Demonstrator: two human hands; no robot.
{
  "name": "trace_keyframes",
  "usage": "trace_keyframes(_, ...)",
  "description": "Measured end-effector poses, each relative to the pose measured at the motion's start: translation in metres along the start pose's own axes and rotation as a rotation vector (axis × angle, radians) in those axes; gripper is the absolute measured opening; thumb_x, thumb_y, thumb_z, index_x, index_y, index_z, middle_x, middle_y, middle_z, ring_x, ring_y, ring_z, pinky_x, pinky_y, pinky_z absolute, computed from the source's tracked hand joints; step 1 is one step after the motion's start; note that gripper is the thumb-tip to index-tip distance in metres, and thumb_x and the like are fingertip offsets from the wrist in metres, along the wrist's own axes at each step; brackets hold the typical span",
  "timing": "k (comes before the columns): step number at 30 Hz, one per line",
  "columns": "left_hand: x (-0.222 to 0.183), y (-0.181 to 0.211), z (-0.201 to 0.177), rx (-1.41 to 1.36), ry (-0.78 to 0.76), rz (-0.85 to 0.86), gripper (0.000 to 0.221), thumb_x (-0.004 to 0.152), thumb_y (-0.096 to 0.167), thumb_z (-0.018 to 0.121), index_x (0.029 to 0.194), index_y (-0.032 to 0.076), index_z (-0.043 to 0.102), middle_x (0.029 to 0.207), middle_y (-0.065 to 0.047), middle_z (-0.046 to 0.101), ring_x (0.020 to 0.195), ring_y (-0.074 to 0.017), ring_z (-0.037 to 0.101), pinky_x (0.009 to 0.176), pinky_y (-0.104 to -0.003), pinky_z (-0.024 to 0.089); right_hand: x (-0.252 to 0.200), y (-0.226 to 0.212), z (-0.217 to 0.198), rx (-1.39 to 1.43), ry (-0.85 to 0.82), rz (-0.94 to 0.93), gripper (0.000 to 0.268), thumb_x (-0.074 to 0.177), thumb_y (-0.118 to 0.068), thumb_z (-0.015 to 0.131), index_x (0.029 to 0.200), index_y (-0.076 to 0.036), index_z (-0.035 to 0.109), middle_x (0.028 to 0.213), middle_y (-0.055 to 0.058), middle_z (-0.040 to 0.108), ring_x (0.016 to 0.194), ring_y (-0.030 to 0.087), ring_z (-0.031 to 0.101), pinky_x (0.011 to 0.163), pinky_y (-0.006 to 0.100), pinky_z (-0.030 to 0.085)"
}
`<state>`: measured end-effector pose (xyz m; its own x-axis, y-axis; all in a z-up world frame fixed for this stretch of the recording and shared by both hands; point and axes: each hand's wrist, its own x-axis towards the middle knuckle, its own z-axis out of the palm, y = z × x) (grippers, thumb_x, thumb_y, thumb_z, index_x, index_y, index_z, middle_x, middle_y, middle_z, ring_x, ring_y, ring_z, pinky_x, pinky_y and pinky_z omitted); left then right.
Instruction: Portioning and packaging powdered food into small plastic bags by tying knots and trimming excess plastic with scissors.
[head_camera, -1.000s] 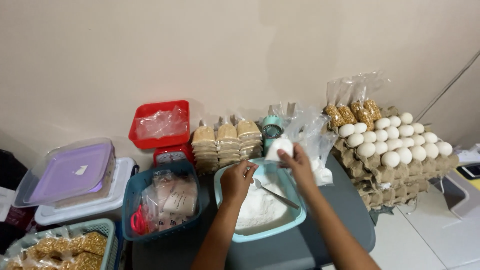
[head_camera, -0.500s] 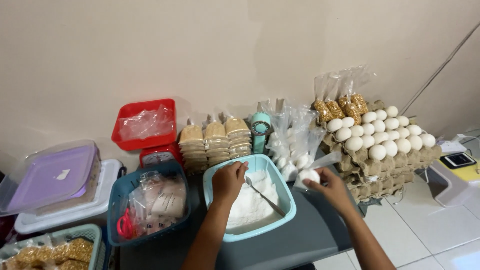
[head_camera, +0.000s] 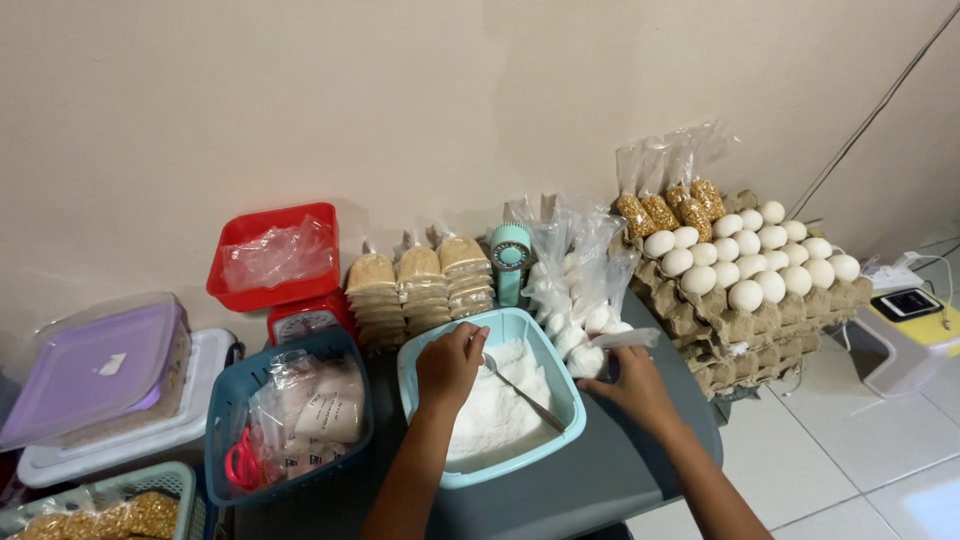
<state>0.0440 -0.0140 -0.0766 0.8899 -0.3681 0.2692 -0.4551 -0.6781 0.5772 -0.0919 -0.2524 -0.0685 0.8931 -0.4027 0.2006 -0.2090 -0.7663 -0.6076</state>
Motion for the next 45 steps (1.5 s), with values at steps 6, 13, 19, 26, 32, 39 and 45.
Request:
trace_keyframes(6, 0.000, -0.001, 0.003, -0.014, 0.016, -0.016, 0.036, 0.107, 0.047, 0.048, 0.104, 0.020, 0.072, 0.071, 0.005, 0.075, 0.075, -0.0233, 0.073, 0.078, -0.040, 0.058, 0.001, 0.017, 0.022, -0.141, 0.104, -0.077, 0.066, 0.069, -0.032, 0.093, 0.124, -0.011, 0.064, 0.119, 0.015, 0.065, 0.112, 0.037, 0.069, 0.090, 0.045, 0.060)
trace_keyframes(13, -0.003, 0.007, -0.006, -0.013, 0.044, -0.020, 0.036, 0.105, 0.047, 0.051, 0.114, 0.017, 0.070, 0.075, 0.000, 0.077, 0.078, -0.0302, 0.074, 0.080, -0.047, 0.059, 0.014, 0.031, 0.028, 0.004, 0.048, -0.128, 0.050, 0.074, -0.036, 0.088, 0.117, -0.023, 0.067, 0.109, 0.006, 0.069, 0.107, 0.035, 0.069, 0.083, 0.043, 0.061)
trace_keyframes(19, 0.005, -0.016, 0.013, 0.072, 0.276, 0.129, 0.016, 0.092, 0.041, 0.073, 0.095, 0.026, 0.068, 0.082, 0.009, 0.071, 0.084, -0.0173, 0.074, 0.073, -0.034, 0.060, 0.008, 0.028, 0.018, 0.109, 0.051, -0.102, 0.058, 0.068, -0.033, 0.092, 0.118, -0.020, 0.066, 0.122, 0.005, 0.065, 0.095, 0.041, 0.073, 0.079, 0.053, 0.061)
trace_keyframes(26, 0.013, -0.028, 0.024, 0.097, 0.501, 0.327, 0.011, 0.095, 0.029, 0.070, 0.099, 0.020, 0.075, 0.098, 0.000, 0.067, 0.098, -0.0236, 0.068, 0.081, -0.037, 0.057, 0.011, 0.034, 0.019, 0.404, 0.177, 0.098, 0.059, 0.081, -0.031, 0.087, 0.133, -0.019, 0.061, 0.091, 0.010, 0.076, 0.081, 0.030, 0.073, 0.069, 0.039, 0.057)
trace_keyframes(32, 0.009, -0.033, 0.034, 0.021, 0.441, 0.184, 0.017, 0.099, 0.044, 0.067, 0.100, 0.032, 0.079, 0.086, 0.004, 0.076, 0.083, -0.0205, 0.074, 0.074, -0.036, 0.060, 0.016, 0.046, 0.018, 0.551, 0.297, -0.074, 0.056, 0.099, -0.044, 0.058, 0.144, -0.012, 0.050, 0.121, 0.017, 0.071, 0.111, 0.035, 0.068, 0.088, 0.049, 0.054)
trace_keyframes(39, 0.002, -0.016, 0.024, -0.031, 0.299, 0.108, 0.036, 0.101, 0.058, 0.056, 0.092, 0.031, 0.078, 0.070, 0.008, 0.075, 0.072, -0.0183, 0.074, 0.071, -0.036, 0.059, 0.003, 0.021, -0.014, 0.541, 0.488, -0.182, 0.054, 0.103, -0.048, 0.051, 0.139, -0.008, 0.053, 0.135, 0.013, 0.058, 0.127, 0.035, 0.057, 0.100, 0.049, 0.049)
trace_keyframes(45, 0.011, -0.036, 0.047, -0.116, 0.278, 0.238, 0.021, 0.099, 0.044, 0.062, 0.100, 0.029, 0.077, 0.092, 0.001, 0.074, 0.093, -0.0248, 0.072, 0.079, -0.041, 0.059, -0.020, -0.025, -0.036, 0.369, 0.607, -0.376, 0.033, 0.087, -0.013, 0.083, 0.115, -0.009, 0.066, 0.116, 0.007, 0.062, 0.111, 0.030, 0.065, 0.089, 0.039, 0.057)
